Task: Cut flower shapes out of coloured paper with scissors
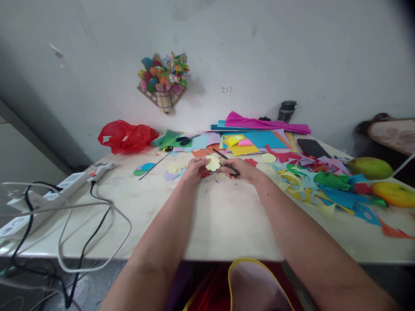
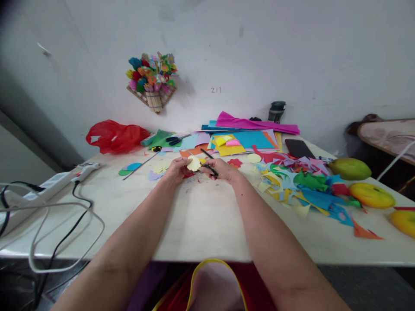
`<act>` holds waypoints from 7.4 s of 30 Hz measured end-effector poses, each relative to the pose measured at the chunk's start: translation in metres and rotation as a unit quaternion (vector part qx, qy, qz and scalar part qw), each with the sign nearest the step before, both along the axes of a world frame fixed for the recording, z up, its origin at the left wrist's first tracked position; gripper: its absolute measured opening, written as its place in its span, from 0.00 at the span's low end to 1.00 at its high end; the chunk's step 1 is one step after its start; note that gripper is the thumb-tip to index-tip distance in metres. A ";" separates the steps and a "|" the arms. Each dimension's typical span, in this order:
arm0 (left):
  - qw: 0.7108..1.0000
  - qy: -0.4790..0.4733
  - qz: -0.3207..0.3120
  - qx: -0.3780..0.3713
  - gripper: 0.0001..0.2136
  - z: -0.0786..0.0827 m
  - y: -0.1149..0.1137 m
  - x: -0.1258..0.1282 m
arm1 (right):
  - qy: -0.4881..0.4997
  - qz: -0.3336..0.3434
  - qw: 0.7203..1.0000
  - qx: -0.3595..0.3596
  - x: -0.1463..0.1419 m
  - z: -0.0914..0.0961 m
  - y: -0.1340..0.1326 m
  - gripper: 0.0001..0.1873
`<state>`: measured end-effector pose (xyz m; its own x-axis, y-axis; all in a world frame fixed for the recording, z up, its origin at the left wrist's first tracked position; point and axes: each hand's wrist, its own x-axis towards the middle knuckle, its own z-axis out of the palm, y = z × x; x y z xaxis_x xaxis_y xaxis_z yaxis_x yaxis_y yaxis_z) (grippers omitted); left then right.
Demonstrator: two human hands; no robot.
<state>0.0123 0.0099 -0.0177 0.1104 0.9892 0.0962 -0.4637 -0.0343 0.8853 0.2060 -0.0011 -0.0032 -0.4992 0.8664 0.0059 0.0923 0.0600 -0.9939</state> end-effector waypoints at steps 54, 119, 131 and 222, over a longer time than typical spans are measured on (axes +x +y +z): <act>0.999 0.027 -0.015 -0.014 0.13 -0.002 0.002 -0.006 | -0.085 0.041 0.995 0.010 0.017 0.003 -0.001 0.15; 0.999 0.039 -0.023 -0.016 0.13 -0.001 -0.001 0.002 | -0.048 0.002 0.999 0.009 0.000 0.002 -0.007 0.15; 0.999 0.025 0.005 -0.019 0.13 -0.002 0.000 0.003 | -0.040 -0.008 0.999 0.007 -0.004 0.002 -0.008 0.14; 0.999 0.053 -0.001 0.000 0.13 0.000 -0.003 0.010 | 0.090 -0.168 0.982 -0.008 -0.005 0.007 -0.003 0.20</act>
